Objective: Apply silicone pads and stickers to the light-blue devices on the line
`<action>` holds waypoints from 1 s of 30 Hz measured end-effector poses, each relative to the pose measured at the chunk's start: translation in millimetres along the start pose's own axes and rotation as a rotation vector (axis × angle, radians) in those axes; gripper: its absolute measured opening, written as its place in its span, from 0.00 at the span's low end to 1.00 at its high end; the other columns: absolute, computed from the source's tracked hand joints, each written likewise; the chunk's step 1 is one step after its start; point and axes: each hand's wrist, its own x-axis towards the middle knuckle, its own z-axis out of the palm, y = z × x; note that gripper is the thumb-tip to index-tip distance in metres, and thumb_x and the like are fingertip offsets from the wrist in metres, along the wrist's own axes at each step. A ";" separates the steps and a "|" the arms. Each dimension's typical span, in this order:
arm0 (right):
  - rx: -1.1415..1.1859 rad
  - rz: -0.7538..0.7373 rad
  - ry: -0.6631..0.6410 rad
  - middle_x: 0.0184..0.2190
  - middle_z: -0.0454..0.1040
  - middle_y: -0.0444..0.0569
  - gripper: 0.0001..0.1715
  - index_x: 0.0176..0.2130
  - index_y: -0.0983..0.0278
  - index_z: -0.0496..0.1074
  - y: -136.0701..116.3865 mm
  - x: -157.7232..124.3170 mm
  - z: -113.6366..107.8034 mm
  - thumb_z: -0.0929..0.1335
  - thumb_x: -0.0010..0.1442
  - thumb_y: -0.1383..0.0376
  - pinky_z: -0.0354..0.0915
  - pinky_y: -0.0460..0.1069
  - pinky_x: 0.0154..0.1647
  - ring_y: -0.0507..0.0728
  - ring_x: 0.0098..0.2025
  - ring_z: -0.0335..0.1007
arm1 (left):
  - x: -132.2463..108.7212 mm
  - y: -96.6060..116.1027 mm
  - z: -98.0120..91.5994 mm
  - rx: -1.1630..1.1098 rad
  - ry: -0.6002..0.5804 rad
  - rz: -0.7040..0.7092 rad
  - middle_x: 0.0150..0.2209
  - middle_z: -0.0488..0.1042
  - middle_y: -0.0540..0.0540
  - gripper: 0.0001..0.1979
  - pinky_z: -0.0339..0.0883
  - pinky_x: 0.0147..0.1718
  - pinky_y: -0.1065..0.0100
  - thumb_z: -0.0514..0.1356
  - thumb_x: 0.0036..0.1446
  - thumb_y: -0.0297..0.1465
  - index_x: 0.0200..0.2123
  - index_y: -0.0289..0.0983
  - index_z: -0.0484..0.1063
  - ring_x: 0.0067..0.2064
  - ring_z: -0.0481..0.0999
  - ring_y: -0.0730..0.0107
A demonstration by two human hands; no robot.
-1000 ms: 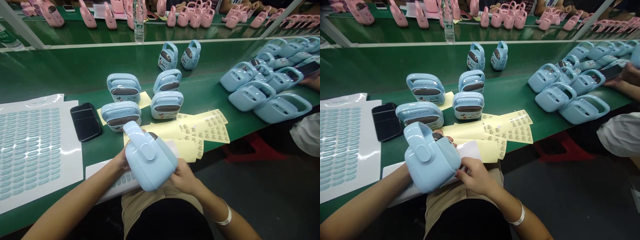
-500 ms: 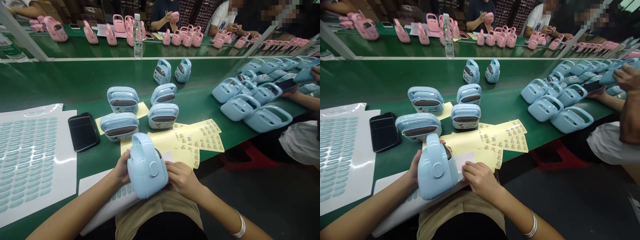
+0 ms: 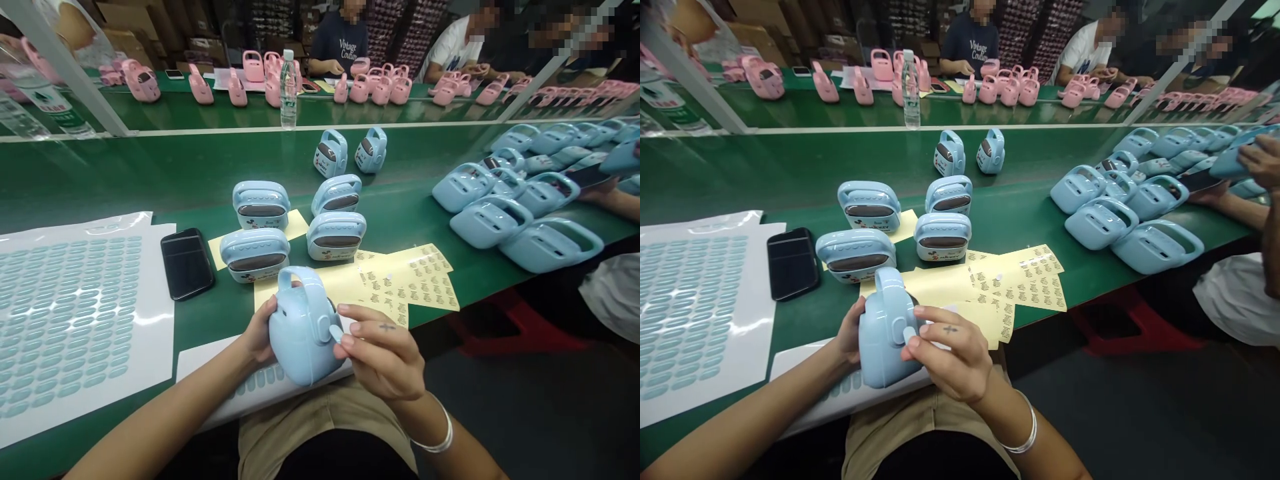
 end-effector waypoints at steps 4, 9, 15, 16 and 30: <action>-0.002 -0.021 -0.020 0.34 0.65 0.48 0.09 0.38 0.72 0.71 -0.2 -0.9 6.2 0.69 0.54 0.78 0.79 0.54 0.40 0.61 0.45 0.73 | -1.4 0.1 1.1 0.033 0.031 0.017 0.38 0.77 0.44 0.25 0.60 0.48 0.59 0.65 0.44 0.45 0.42 0.35 0.71 0.42 0.74 0.57; 0.014 -0.025 -0.015 0.34 0.66 0.48 0.08 0.37 0.72 0.72 3.0 -3.5 7.9 0.69 0.54 0.78 0.79 0.53 0.40 0.60 0.45 0.74 | 0.5 0.8 0.5 -0.010 0.053 0.042 0.38 0.77 0.43 0.24 0.61 0.48 0.59 0.67 0.43 0.42 0.41 0.34 0.71 0.40 0.75 0.57; 0.060 0.104 -0.010 0.31 0.68 0.47 0.07 0.36 0.68 0.72 6.6 2.4 13.8 0.69 0.54 0.75 0.78 0.52 0.37 0.57 0.42 0.73 | 0.6 -0.4 -8.4 -0.051 0.096 0.002 0.38 0.77 0.45 0.24 0.61 0.47 0.61 0.68 0.42 0.41 0.42 0.36 0.71 0.42 0.75 0.58; 0.076 0.134 -0.044 0.31 0.68 0.47 0.07 0.36 0.67 0.72 7.5 3.5 12.6 0.69 0.55 0.75 0.77 0.53 0.37 0.58 0.42 0.72 | 0.5 -0.5 -9.7 -0.052 0.096 -0.001 0.38 0.77 0.45 0.23 0.61 0.48 0.60 0.68 0.43 0.41 0.42 0.36 0.71 0.42 0.75 0.58; 0.475 0.079 -0.498 0.32 0.71 0.49 0.31 0.36 0.61 0.66 38.2 16.5 24.6 0.56 0.57 0.39 0.69 0.50 0.44 0.54 0.42 0.71 | -4.3 -4.8 -9.6 0.142 -0.188 -0.212 0.32 0.75 0.49 0.11 0.65 0.29 0.72 0.69 0.42 0.34 0.31 0.36 0.75 0.30 0.72 0.70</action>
